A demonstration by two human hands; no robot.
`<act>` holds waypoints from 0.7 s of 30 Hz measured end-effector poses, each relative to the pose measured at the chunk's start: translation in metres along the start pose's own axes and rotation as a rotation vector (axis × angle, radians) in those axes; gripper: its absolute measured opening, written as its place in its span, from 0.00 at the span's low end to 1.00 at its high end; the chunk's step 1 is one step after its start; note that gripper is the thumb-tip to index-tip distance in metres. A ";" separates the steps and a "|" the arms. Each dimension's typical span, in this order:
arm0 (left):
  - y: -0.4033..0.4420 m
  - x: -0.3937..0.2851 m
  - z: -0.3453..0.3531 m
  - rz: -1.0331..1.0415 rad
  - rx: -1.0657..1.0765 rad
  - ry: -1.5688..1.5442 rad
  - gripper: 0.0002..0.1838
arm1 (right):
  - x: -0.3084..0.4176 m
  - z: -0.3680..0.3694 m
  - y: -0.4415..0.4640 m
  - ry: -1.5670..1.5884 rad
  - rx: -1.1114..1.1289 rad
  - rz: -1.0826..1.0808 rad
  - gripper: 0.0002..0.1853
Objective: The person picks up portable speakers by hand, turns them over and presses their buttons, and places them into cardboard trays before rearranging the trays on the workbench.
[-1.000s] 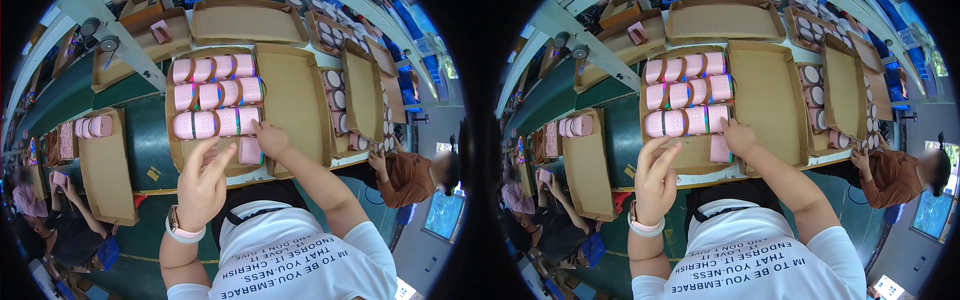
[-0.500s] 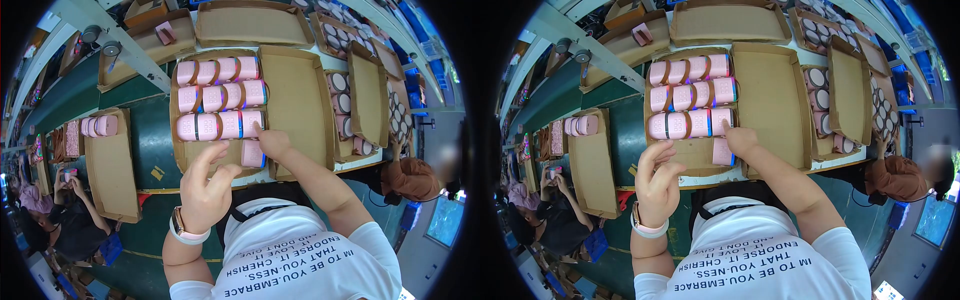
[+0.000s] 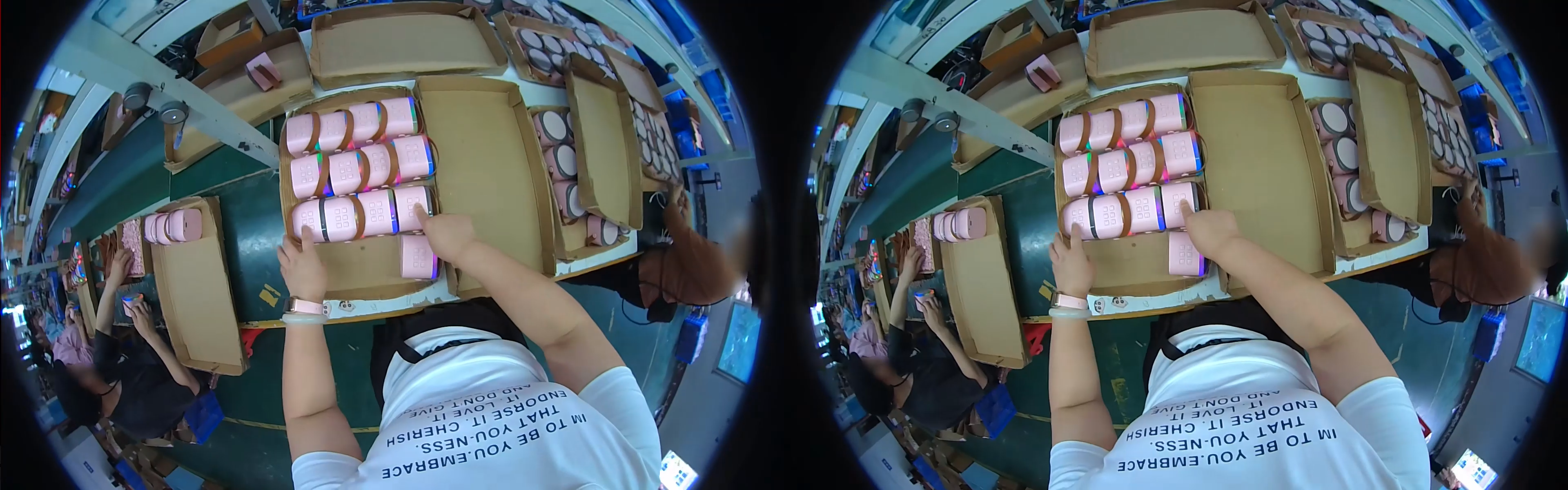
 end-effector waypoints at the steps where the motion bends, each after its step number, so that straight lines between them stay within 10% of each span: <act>1: -0.002 0.004 0.009 0.005 0.058 -0.094 0.31 | -0.001 -0.001 -0.001 -0.013 0.008 -0.014 0.28; 21: 0.028 0.009 -0.003 -0.086 0.404 -0.261 0.25 | -0.001 0.000 0.011 -0.035 0.035 0.001 0.25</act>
Point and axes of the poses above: each hand's wrist, its own y-axis towards the middle knuckle, its own z-axis out of the palm, x = y × z, the point moved 6 cm from there along y, towards the middle knuckle, and after that the axes turned 12 degrees about x, right-handed, at the moved point
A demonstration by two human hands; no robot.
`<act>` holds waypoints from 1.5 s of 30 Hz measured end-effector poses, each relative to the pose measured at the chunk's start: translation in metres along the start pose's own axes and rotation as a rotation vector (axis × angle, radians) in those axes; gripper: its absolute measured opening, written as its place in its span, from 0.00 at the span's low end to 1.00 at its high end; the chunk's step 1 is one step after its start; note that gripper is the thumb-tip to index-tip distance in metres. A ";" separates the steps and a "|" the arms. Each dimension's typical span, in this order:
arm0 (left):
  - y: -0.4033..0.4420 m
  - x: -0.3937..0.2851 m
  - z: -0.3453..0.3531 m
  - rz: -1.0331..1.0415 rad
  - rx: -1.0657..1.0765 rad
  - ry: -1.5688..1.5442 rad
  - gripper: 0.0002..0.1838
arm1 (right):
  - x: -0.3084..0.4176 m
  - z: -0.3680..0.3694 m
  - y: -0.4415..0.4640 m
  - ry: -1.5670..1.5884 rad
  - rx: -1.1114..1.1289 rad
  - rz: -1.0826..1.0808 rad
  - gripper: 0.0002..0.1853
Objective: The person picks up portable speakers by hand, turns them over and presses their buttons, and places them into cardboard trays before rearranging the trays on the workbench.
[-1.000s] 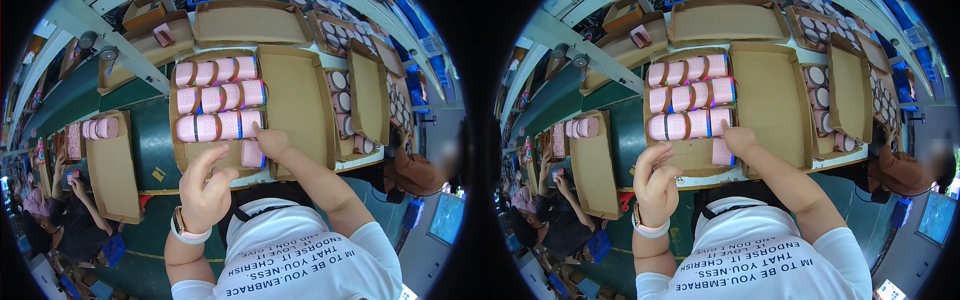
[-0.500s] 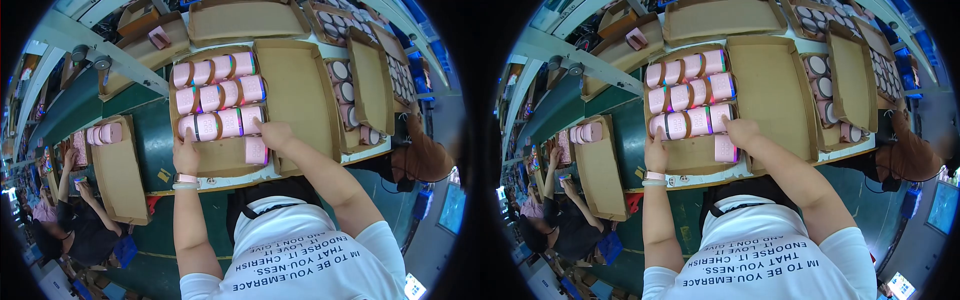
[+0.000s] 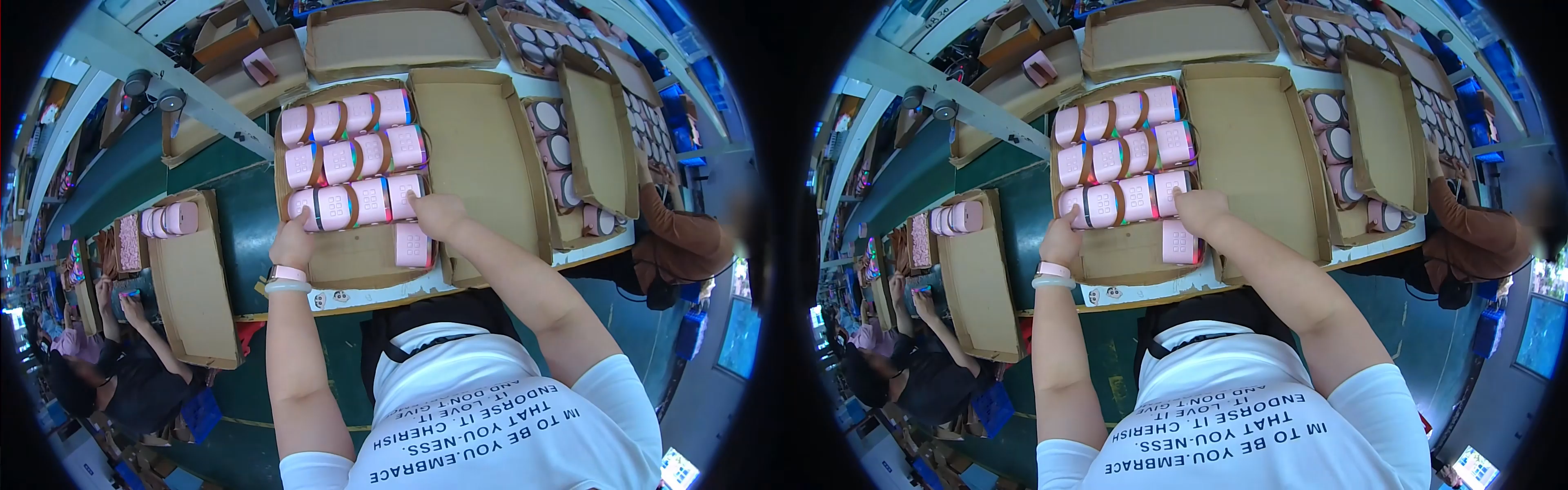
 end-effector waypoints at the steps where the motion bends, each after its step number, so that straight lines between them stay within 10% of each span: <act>1: 0.000 -0.003 0.000 -0.021 0.021 0.024 0.25 | 0.000 0.000 0.000 0.006 -0.012 0.004 0.22; 45: 0.030 0.024 0.012 0.065 0.179 -0.087 0.21 | -0.005 -0.007 0.004 0.000 -0.034 -0.038 0.19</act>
Point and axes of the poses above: each hand's wrist, its own y-axis towards the middle knuckle, its own z-axis out of the palm, x = y × z, the point moved 6 cm from there along y, towards the middle knuckle, and after that the axes turned 12 degrees about x, right-handed, at the moved point
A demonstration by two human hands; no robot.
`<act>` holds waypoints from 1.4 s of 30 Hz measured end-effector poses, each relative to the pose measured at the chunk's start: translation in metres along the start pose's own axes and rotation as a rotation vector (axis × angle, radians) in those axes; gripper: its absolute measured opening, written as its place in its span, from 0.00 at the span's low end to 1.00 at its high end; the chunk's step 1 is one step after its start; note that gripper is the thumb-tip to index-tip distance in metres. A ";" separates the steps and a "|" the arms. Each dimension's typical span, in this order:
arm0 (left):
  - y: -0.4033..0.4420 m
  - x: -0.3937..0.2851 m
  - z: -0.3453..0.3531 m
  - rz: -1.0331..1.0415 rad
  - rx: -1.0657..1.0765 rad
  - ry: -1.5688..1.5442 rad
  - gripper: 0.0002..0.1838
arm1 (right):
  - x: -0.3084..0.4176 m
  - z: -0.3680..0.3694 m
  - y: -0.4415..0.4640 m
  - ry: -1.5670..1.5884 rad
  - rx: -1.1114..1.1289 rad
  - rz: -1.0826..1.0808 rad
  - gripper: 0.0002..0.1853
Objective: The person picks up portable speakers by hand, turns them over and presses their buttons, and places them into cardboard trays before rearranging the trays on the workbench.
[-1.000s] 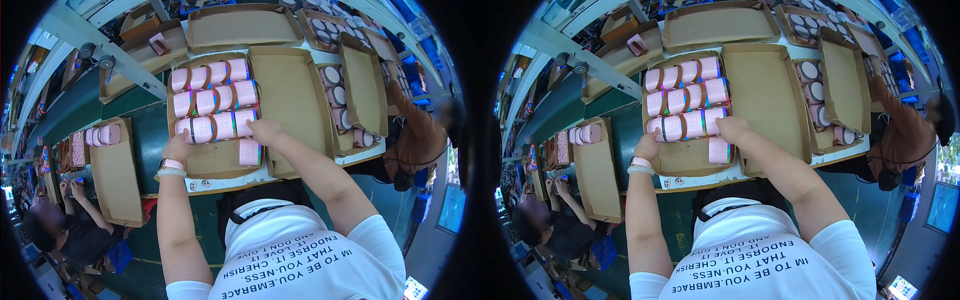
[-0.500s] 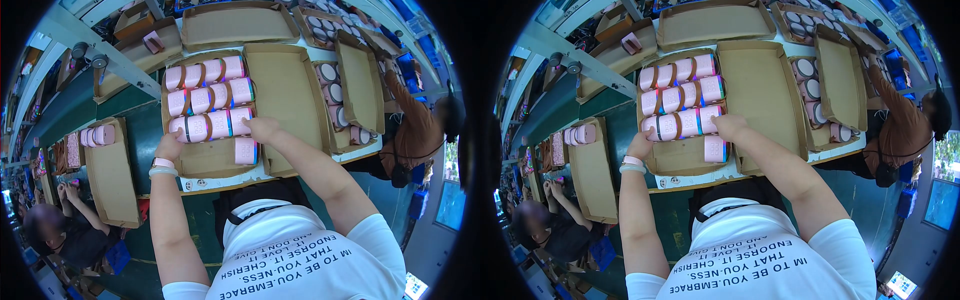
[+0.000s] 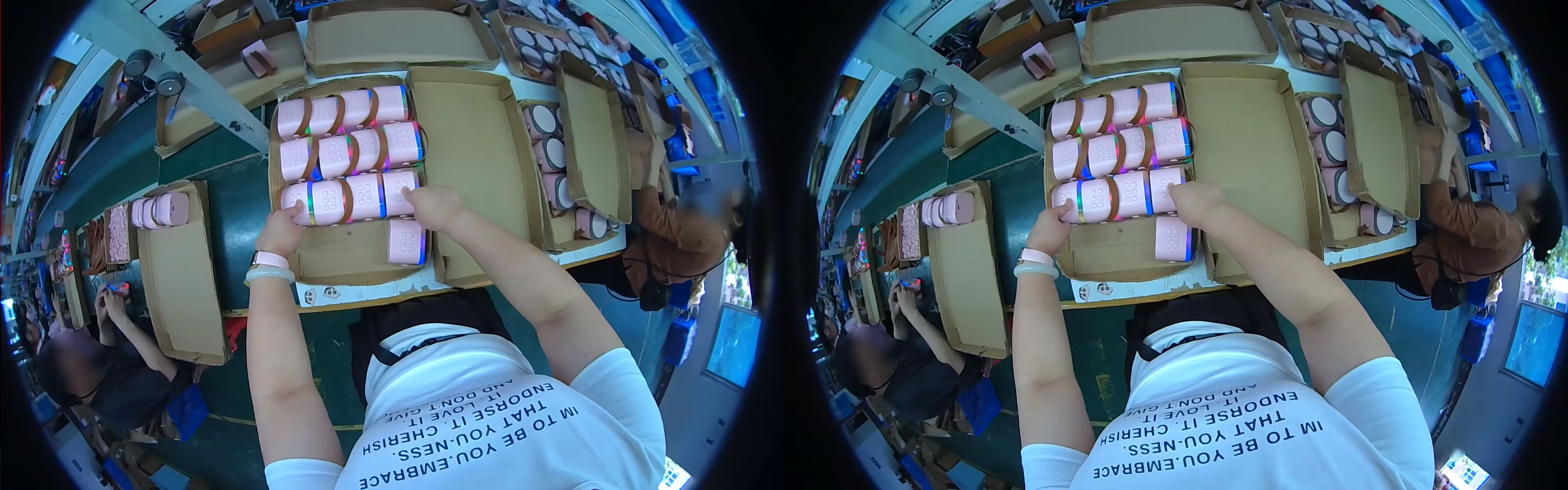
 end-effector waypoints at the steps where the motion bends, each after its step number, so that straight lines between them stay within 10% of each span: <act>1: 0.001 0.001 0.001 0.013 -0.002 -0.010 0.21 | 0.000 0.000 0.001 -0.007 0.010 0.006 0.19; 9: -0.016 -0.005 0.021 0.020 0.026 -0.021 0.31 | -0.001 0.004 -0.002 -0.001 0.019 0.020 0.23; 12: -0.061 -0.023 0.070 -0.013 -0.422 0.427 0.51 | -0.019 0.012 -0.002 0.109 -0.063 -0.042 0.25; 20: -0.083 -0.141 0.161 0.557 -0.231 0.058 0.39 | -0.096 0.098 -0.038 1.001 -0.056 -0.074 0.25; 30: -0.050 -0.131 0.147 0.611 -0.313 -0.020 0.37 | -0.115 0.142 -0.145 0.496 -0.066 0.053 0.23; 32: -0.050 -0.117 0.137 0.750 -0.423 -0.441 0.34 | -0.121 0.148 -0.164 0.336 -0.092 0.136 0.23; 36: -0.097 -0.145 0.128 0.518 0.729 -1.879 0.27 | -0.103 0.126 -0.193 0.462 -0.091 0.190 0.23; 42: -0.148 -0.179 0.116 0.707 1.037 -2.117 0.37 | -0.037 0.051 -0.207 0.954 -0.645 -0.260 0.22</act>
Point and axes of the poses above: each hand's wrist, its own y-axis towards the middle knuckle, its own z-axis out of the palm, x = y × z, the point moved 6 cm from there along y, towards the middle knuckle, and after that the axes turned 12 degrees about x, right-handed, at the moved point
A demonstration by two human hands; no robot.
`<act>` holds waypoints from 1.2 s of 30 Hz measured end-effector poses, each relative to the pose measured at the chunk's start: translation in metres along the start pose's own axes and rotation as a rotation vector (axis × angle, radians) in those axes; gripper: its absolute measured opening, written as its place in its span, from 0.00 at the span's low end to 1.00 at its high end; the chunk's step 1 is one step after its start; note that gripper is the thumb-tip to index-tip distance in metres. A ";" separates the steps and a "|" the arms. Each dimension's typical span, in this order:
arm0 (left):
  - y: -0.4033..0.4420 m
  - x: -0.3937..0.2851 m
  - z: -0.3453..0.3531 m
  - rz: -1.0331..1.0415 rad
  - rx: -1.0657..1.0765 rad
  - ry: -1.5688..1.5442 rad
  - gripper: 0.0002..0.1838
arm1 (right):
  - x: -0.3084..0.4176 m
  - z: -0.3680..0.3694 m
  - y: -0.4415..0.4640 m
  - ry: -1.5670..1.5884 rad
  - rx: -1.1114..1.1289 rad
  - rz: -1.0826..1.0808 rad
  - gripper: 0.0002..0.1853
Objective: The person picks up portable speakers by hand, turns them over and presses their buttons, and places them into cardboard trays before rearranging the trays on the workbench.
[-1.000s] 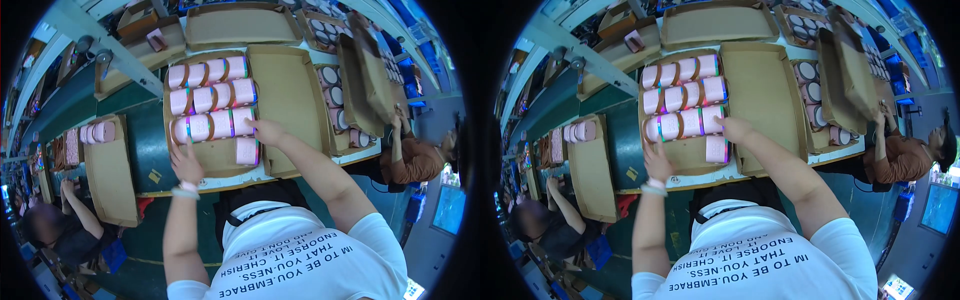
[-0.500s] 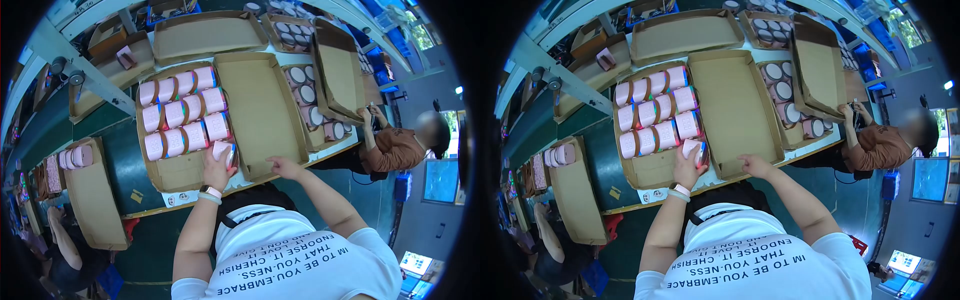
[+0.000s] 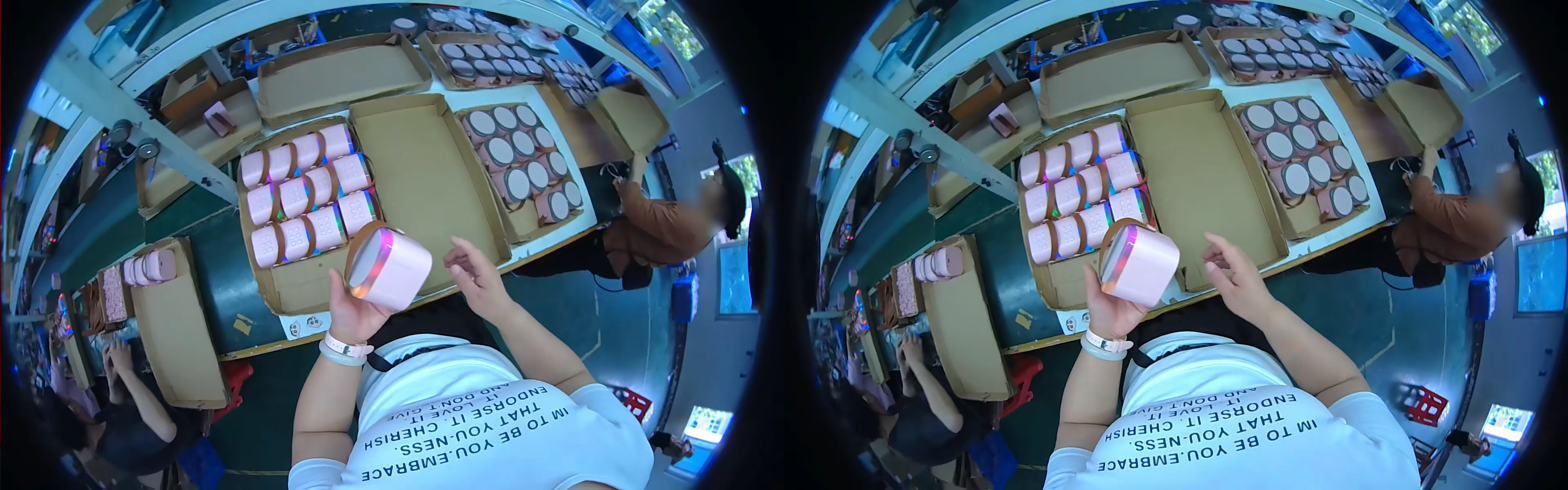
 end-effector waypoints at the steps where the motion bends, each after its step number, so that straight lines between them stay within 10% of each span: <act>1: 0.000 0.002 0.005 0.015 0.090 0.067 0.38 | 0.015 0.002 0.003 0.153 0.003 -0.115 0.23; 6: -0.002 0.000 0.028 0.201 -0.218 0.739 0.36 | 0.049 -0.004 0.010 0.316 0.126 -0.304 0.28; 14: 0.017 0.036 0.077 0.593 -0.488 2.105 0.18 | 0.020 0.008 0.023 1.088 0.459 0.114 0.47; 19: 0.037 0.081 0.082 0.477 -0.545 1.987 0.10 | -0.002 -0.009 0.024 1.383 0.496 0.142 0.46; 26: 0.041 0.103 0.054 0.345 -0.447 1.431 0.25 | -0.039 -0.051 0.037 1.164 0.469 0.049 0.45; 28: 0.016 0.101 0.038 0.318 -0.615 1.375 0.30 | -0.023 -0.085 0.034 -0.110 0.087 -0.524 0.41; 31: -0.034 0.096 0.026 0.303 -0.967 1.582 0.31 | -0.010 -0.142 0.030 -0.803 -0.093 -0.933 0.42; 35: -0.089 0.094 0.029 0.347 -1.292 1.591 0.35 | 0.023 -0.313 0.013 -0.228 -0.975 -0.602 0.28; 36: -0.098 0.092 0.028 0.358 -1.352 1.603 0.35 | 0.020 -0.345 0.007 0.155 -0.911 -0.903 0.26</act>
Point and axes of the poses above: each hand's wrist, its own y-axis towards the middle knuckle, its own z-axis out of the palm, x = y × z, the point moved 6 cm from there along y, towards the middle knuckle, and after that the axes turned 12 degrees about x, right-handed, at the moved point
